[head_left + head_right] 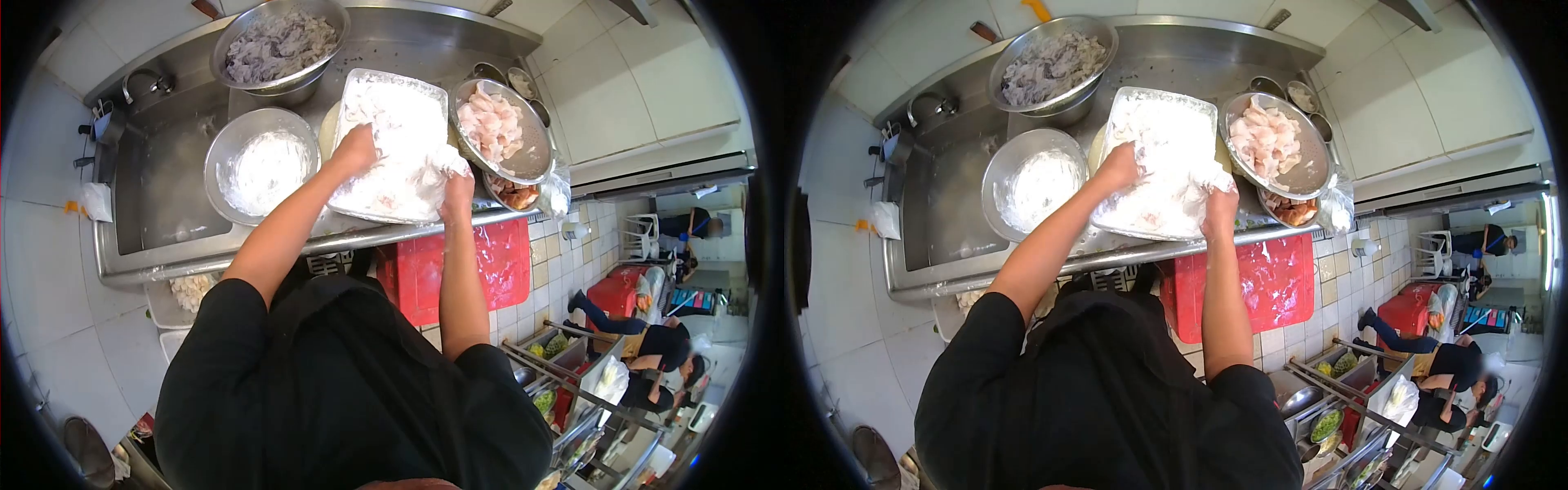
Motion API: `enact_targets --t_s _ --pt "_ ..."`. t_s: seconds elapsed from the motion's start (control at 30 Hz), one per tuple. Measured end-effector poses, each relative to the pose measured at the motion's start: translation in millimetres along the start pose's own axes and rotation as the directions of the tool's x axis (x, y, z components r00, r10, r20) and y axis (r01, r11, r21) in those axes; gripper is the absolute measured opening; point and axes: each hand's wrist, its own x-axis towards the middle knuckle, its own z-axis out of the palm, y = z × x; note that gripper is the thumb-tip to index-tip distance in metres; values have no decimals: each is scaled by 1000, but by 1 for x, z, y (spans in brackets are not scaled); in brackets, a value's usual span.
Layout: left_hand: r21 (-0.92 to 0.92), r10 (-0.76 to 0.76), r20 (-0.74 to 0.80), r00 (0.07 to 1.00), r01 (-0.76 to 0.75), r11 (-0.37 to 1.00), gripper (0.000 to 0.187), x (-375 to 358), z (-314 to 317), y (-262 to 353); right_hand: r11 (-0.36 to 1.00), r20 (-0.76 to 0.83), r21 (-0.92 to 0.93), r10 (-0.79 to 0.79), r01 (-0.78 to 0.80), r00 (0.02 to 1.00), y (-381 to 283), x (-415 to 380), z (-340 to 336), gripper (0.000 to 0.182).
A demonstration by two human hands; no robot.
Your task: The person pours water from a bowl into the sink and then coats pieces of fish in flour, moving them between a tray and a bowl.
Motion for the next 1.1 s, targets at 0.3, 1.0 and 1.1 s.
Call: enact_targets --t_s 0.3,1.0,1.1 --pt "207 76 180 981 -113 972 33 -21 18 24 929 -8 -347 -144 132 990 -15 -13 14 29" --pt "440 -125 -372 920 293 849 51 -96 -82 -219 112 657 -750 22 652 753 168 -52 256 59" --pt "448 -380 13 925 334 829 55 -101 -83 -210 -119 538 -752 459 649 707 216 -52 254 77"
